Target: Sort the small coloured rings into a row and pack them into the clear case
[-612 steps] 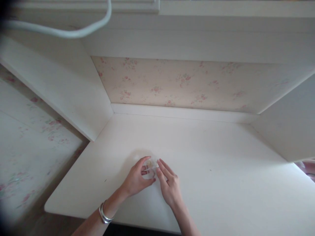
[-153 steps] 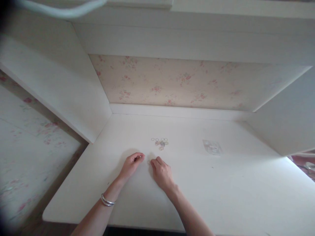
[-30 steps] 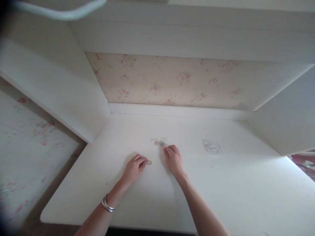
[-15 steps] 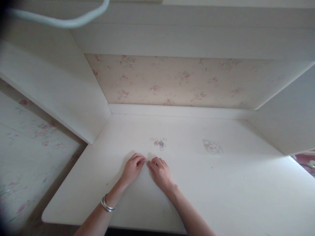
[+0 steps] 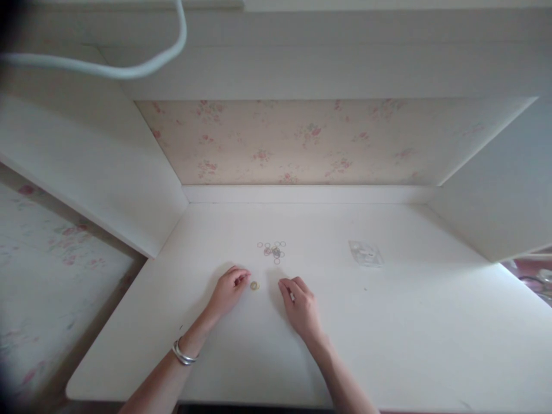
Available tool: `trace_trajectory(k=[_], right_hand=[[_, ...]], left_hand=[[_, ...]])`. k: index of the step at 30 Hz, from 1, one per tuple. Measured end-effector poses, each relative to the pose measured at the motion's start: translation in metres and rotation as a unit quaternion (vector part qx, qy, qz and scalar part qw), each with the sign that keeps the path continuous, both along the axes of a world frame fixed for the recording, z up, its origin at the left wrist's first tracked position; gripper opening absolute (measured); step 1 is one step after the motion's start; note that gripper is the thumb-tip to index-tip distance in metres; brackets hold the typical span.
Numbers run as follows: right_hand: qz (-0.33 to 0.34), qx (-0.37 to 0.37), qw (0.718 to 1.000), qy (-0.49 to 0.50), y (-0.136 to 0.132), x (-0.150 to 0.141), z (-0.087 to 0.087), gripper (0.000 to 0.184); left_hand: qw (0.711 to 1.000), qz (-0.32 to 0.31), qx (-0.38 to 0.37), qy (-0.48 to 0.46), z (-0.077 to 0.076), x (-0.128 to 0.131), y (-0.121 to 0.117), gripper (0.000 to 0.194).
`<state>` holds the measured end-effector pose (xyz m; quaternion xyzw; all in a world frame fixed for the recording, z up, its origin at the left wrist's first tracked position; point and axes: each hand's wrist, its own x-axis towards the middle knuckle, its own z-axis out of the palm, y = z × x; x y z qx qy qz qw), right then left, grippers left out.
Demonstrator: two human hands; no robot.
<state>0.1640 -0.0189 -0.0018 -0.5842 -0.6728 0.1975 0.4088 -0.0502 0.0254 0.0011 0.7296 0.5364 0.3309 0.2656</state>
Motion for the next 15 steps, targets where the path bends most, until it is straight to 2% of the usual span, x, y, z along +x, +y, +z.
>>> trace_trajectory(k=[6, 11, 15], right_hand=[[-0.043, -0.056, 0.997, 0.011, 0.001, 0.023, -0.012, 0.035], [-0.022, -0.060, 0.998, 0.015, 0.004, 0.022, -0.013, 0.034], [-0.016, -0.056, 0.998, 0.018, 0.006, 0.024, -0.012, 0.034]], left_hand=[[0.993, -0.058, 0.039, 0.093, 0.010, 0.027, 0.032, 0.019], [0.982, -0.070, 0.075, 0.159, 0.014, 0.053, 0.061, 0.020], [0.967, -0.066, 0.086, 0.229, 0.014, 0.064, 0.077, 0.021]])
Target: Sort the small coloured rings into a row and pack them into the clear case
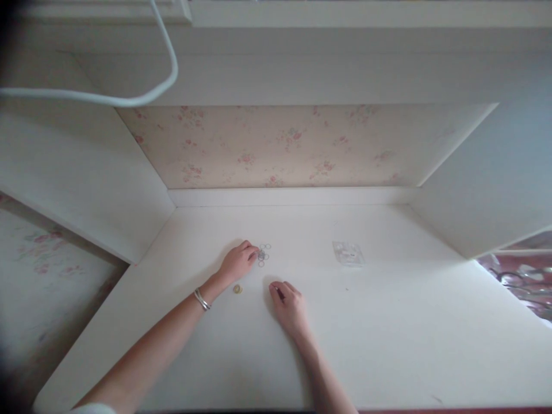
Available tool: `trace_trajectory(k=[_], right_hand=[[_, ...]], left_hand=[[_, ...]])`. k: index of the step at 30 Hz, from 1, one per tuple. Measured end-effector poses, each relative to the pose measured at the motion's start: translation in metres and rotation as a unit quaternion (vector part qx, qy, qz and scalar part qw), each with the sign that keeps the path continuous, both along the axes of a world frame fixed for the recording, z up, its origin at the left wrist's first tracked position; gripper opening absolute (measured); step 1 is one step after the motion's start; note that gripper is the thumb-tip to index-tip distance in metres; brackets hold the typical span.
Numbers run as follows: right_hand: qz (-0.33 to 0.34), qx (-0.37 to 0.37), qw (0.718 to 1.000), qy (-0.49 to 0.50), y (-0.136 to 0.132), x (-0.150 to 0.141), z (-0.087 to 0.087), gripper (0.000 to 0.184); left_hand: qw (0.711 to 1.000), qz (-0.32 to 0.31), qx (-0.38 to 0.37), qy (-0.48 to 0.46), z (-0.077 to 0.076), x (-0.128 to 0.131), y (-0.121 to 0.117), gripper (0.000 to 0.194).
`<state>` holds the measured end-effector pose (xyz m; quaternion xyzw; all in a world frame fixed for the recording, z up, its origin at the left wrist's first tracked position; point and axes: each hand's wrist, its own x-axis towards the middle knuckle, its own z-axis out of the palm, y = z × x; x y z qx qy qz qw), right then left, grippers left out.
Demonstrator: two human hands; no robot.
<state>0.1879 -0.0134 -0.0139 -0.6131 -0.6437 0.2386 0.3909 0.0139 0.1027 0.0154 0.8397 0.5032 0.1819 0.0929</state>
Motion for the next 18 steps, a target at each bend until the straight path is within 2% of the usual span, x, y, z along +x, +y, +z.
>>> trace_trajectory(k=[7, 18], right_hand=[[0.008, -0.011, 1.000, 0.012, -0.0002, 0.0013, 0.0043, 0.030], [0.010, -0.017, 1.000, 0.011, -0.0003, 0.0020, 0.0022, 0.031]], left_hand=[[0.996, 0.011, -0.031, 0.086, 0.0034, 0.0074, 0.0071, 0.025], [0.992, 0.004, -0.036, 0.118, 0.0033, 0.0107, 0.0054, 0.025]])
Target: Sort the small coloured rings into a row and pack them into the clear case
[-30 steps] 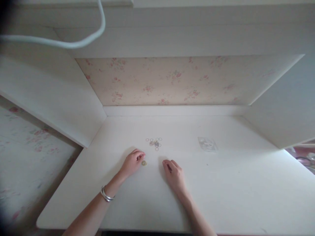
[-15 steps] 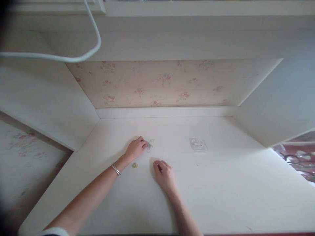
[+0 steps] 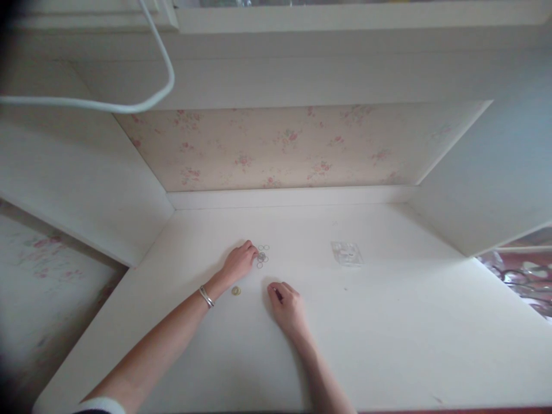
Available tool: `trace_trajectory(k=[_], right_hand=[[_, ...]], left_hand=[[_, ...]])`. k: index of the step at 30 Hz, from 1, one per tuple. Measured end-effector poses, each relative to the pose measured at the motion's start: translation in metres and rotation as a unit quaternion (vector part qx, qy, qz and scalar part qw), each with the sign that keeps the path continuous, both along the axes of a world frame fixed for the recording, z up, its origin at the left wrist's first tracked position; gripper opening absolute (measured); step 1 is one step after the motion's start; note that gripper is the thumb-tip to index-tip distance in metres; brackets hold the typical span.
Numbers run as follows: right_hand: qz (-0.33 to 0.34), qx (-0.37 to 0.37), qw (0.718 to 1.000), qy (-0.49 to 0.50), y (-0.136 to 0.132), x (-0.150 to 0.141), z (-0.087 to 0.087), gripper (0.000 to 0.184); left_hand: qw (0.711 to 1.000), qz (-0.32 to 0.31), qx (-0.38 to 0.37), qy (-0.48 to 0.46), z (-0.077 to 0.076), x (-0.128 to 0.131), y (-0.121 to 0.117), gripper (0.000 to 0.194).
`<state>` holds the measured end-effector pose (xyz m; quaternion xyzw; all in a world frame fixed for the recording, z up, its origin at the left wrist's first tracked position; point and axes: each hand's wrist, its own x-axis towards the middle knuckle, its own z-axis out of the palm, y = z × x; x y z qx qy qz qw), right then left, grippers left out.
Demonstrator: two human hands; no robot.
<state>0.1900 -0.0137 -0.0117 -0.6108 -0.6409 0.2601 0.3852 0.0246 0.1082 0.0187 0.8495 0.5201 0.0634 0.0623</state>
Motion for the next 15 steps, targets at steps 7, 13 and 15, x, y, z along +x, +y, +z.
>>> trace_trajectory(k=[7, 13, 15], right_hand=[[0.002, 0.000, 1.000, 0.005, 0.0010, -0.0005, 0.0004, 0.028], [0.002, -0.004, 1.000, 0.000, 0.0009, -0.0007, 0.0018, 0.029], [0.001, -0.003, 1.000, 0.001, 0.0006, -0.0008, 0.0017, 0.030]], left_hand=[[1.000, -0.014, 0.005, 0.001, -0.0014, -0.0007, -0.0008, 0.025], [1.000, -0.011, 0.006, 0.002, -0.0024, 0.0025, -0.0019, 0.022], [1.000, -0.008, 0.009, 0.000, -0.0015, 0.0031, -0.0025, 0.022]])
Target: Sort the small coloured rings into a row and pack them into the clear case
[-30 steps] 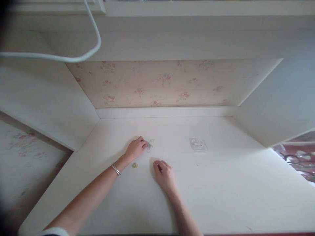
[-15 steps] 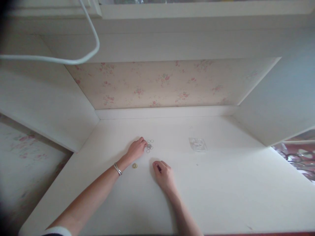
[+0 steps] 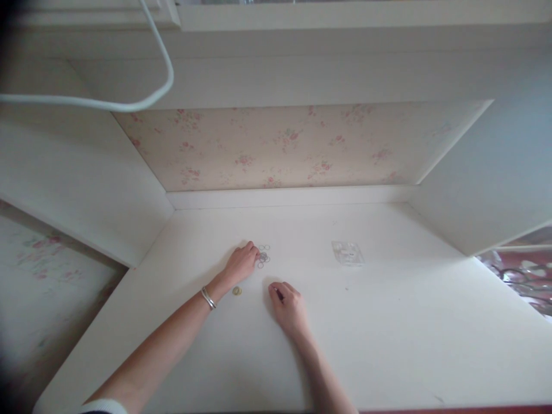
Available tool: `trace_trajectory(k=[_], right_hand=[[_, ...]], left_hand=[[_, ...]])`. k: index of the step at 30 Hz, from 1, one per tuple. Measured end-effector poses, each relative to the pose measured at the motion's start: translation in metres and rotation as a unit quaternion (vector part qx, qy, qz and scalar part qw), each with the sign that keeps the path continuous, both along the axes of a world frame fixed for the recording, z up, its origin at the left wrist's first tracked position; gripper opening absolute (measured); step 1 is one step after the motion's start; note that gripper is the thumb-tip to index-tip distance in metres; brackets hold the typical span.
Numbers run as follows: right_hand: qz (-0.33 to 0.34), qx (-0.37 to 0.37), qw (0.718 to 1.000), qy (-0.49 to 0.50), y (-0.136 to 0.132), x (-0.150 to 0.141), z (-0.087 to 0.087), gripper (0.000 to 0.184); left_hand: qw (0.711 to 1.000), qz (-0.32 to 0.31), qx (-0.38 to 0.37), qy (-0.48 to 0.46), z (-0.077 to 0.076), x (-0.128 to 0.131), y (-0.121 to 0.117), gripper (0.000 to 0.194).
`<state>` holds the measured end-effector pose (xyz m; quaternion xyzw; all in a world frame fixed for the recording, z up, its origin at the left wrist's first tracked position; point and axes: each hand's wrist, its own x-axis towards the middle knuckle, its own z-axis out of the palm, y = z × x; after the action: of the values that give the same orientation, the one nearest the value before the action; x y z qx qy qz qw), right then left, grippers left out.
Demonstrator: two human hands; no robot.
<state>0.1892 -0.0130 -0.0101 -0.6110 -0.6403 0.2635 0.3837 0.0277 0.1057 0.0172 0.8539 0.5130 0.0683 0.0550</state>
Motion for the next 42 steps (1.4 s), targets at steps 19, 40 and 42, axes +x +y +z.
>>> trace_trajectory(k=[19, 40, 42], right_hand=[[0.006, -0.011, 0.998, -0.063, -0.003, -0.002, -0.001, 0.034], [0.022, -0.016, 0.991, -0.131, -0.005, -0.007, 0.002, 0.031], [0.022, -0.017, 0.989, -0.146, -0.006, -0.008, 0.002, 0.031]], left_hand=[[0.979, 0.020, 0.022, -0.202, -0.022, -0.075, -0.094, 0.020], [0.978, 0.008, 0.011, -0.210, -0.023, -0.078, -0.102, 0.024], [0.961, 0.033, 0.000, -0.275, -0.022, -0.079, -0.100, 0.024]])
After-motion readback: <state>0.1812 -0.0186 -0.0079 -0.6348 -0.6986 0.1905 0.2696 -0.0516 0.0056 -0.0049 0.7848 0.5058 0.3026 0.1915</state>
